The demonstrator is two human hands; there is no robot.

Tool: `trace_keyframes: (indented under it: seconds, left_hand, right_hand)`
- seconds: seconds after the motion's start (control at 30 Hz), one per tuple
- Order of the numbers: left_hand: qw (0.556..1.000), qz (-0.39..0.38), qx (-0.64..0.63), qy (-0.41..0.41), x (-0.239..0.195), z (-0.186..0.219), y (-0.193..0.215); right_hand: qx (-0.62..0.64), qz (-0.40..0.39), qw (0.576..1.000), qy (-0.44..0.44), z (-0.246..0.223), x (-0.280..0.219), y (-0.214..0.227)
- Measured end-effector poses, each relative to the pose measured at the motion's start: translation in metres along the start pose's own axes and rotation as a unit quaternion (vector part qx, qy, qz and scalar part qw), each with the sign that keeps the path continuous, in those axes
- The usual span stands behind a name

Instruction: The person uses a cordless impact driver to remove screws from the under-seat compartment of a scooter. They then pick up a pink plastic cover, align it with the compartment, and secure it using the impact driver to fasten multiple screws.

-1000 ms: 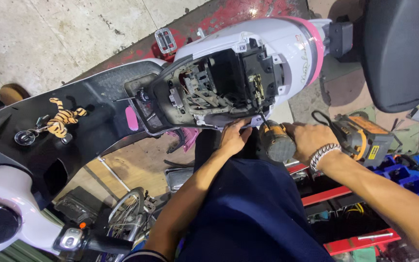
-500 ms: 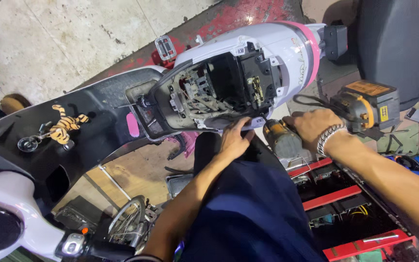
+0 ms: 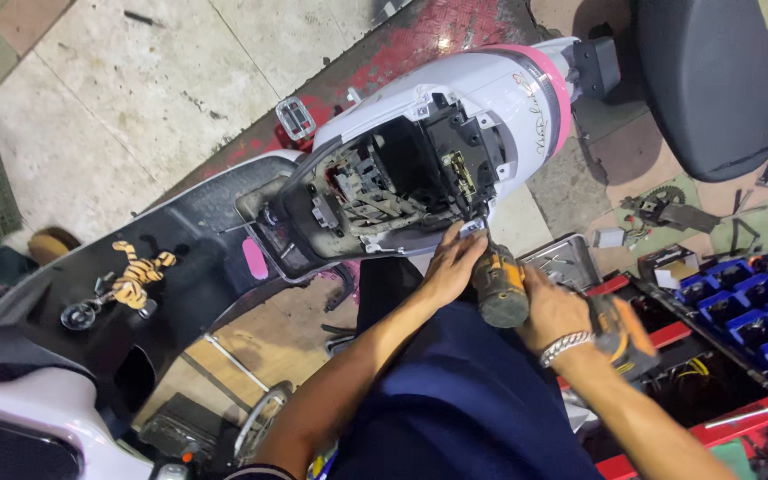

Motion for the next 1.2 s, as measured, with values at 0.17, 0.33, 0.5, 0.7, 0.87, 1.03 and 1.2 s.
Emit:
trace_keyframes:
  seconds: [0.17,0.33,0.5,0.7,0.87,1.03,1.2]
  left_hand:
    - [0.986,-0.021,-0.153,0.059,0.004,-0.024,-0.003]
    - [0.971,-0.055,-0.232,0.011,0.007,-0.018,-0.001]
    - [0.987,-0.05,-0.149,-0.035,0.006,-0.014,-0.001]
    - [0.965,-0.02,-0.236,0.108,0.018,-0.026,-0.005]
    - [0.889,-0.036,-0.39,0.239,0.008,-0.036,-0.011]
    - [0.889,-0.029,-0.403,0.216,0.009,-0.026,-0.012]
    - [0.893,-0.02,-0.385,0.23,0.013,-0.027,-0.012]
  right_hand:
    - [0.054,0.017,0.997,-0.061,-0.017,-0.013,-0.027]
    - [0.113,0.062,0.988,-0.086,-0.019,-0.011,-0.042]
    - [0.146,0.128,0.978,-0.078,-0.015,-0.016,-0.045]
    - [0.183,0.071,0.974,-0.113,-0.019,-0.007,-0.012]
    - [0.086,0.044,0.992,-0.08,-0.037,0.008,0.02]
    - [0.071,0.033,0.994,-0.071,-0.034,0.014,0.031]
    - [0.055,0.016,0.996,-0.075,-0.035,0.017,0.033]
Point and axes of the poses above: each hand's wrist, its own x-axis towards the middle knuckle, its own y-axis out of the back of the hand, z = x × y, the point moved 10 cm from there along x, towards the middle knuckle, and after that the axes turned 1 degree about x, right-handed, at the moved point
